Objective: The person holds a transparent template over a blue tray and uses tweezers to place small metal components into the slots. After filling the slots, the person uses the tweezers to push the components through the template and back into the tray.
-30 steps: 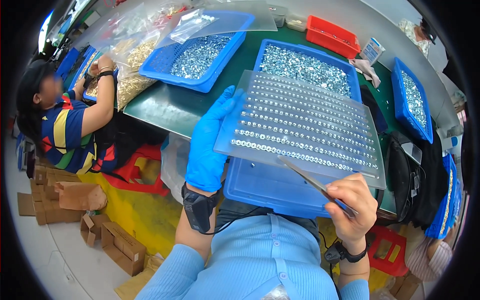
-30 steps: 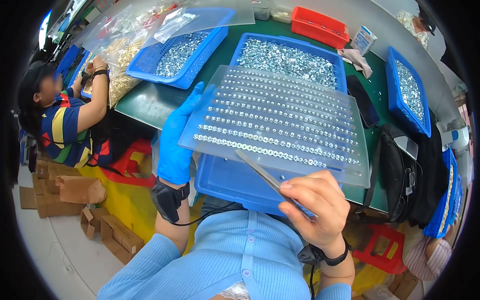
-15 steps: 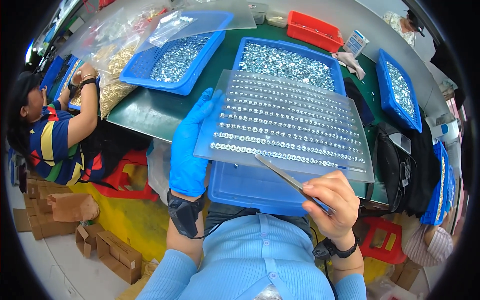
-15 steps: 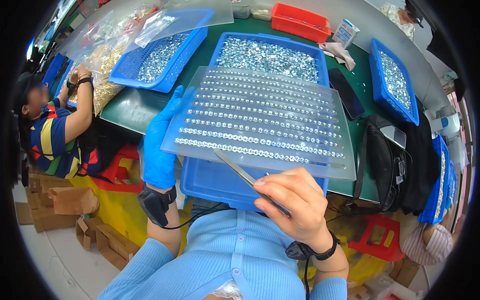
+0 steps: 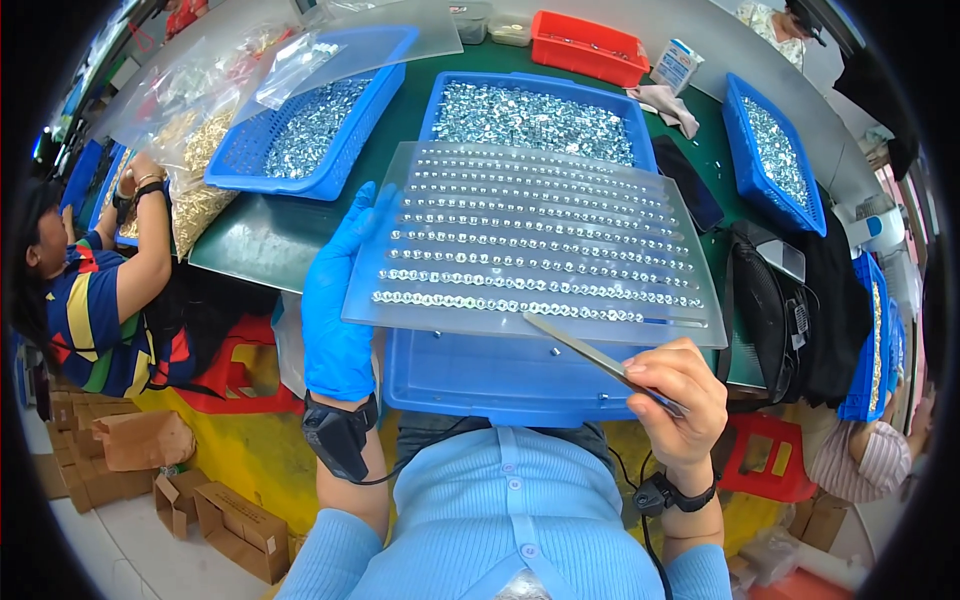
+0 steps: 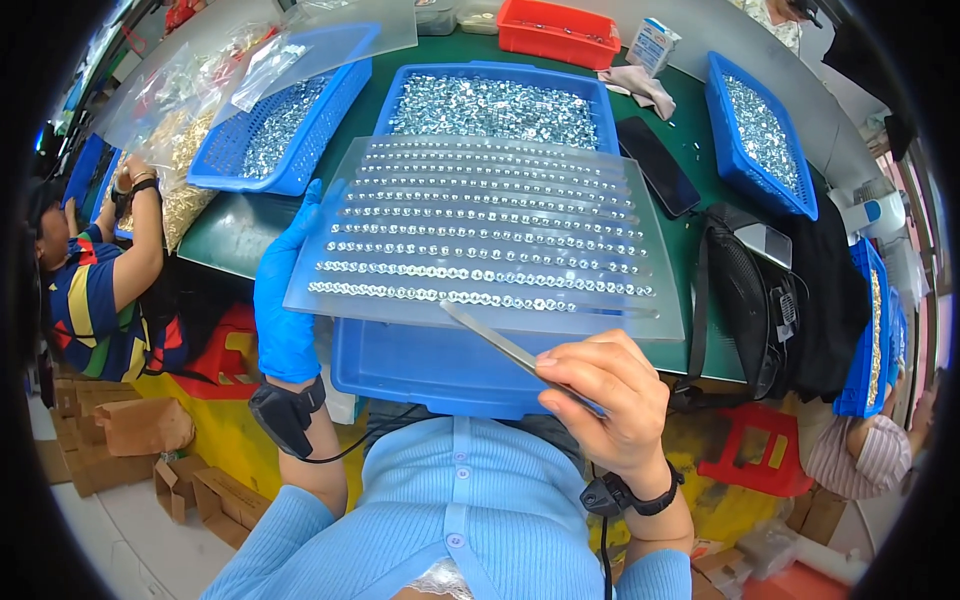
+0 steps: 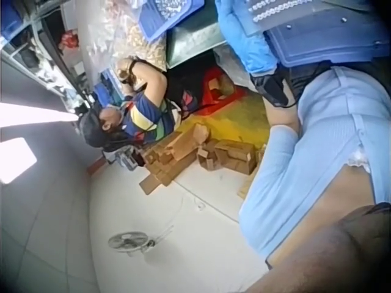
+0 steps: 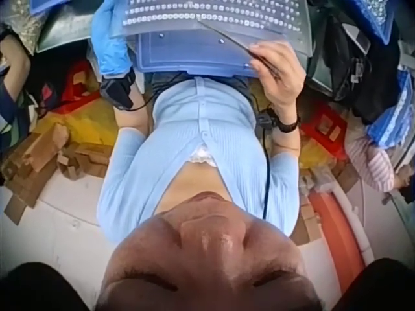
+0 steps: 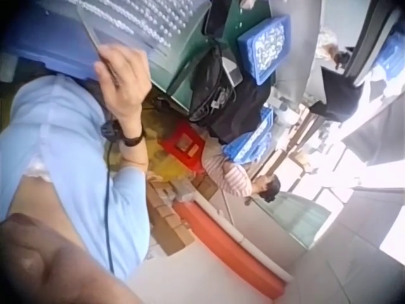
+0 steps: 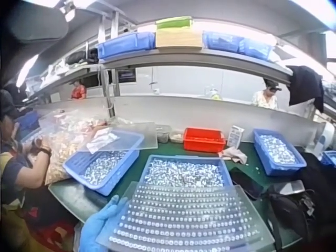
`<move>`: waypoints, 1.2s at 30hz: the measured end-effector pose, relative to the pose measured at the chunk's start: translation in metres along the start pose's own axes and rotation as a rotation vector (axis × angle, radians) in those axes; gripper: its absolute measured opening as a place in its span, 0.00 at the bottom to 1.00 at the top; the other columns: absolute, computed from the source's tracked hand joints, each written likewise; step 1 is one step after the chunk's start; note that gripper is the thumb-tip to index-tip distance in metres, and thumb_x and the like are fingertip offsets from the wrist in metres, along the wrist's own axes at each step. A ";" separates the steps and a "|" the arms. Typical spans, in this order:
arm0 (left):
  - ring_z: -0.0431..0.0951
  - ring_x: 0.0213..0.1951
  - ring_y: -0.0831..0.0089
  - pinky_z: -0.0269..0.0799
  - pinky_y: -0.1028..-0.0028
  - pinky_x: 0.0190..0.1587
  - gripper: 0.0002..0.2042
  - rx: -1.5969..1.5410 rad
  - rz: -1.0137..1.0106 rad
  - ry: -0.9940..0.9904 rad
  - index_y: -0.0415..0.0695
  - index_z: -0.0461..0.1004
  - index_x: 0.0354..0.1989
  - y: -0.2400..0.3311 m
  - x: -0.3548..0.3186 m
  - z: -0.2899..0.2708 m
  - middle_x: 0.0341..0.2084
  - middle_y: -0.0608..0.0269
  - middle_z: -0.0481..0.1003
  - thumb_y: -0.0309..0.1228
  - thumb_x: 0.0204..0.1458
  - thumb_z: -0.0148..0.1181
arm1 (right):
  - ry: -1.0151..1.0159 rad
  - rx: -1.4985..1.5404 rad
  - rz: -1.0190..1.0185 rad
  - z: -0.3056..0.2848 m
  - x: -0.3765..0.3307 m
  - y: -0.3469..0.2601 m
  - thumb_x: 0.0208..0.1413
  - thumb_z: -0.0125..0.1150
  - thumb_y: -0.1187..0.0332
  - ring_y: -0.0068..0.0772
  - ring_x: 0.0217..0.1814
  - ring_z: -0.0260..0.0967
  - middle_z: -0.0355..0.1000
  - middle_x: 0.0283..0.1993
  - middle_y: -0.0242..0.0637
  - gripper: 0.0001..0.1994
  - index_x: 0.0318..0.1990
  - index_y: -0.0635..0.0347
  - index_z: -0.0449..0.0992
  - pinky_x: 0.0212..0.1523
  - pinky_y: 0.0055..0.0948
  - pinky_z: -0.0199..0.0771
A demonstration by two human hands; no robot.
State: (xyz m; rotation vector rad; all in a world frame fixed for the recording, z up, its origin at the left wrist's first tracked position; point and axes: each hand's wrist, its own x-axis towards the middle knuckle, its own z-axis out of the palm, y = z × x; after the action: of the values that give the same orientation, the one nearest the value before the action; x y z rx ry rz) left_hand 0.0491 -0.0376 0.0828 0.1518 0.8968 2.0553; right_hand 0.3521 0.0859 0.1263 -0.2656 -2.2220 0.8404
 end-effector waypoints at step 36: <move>0.76 0.55 0.66 0.75 0.67 0.57 0.24 0.137 -0.015 0.080 0.43 0.60 0.69 0.002 0.001 -0.009 0.60 0.52 0.71 0.31 0.65 0.53 | 0.512 0.823 0.866 -0.010 -0.060 0.022 0.66 0.56 0.70 0.27 0.39 0.75 0.77 0.42 0.46 0.11 0.49 0.69 0.74 0.34 0.23 0.81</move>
State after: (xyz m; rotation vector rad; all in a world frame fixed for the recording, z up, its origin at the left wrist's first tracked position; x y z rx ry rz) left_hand 0.0429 -0.0424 0.0771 0.1376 1.0851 1.9984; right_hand 0.4003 0.0826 0.0828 -0.9294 -1.0949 1.8032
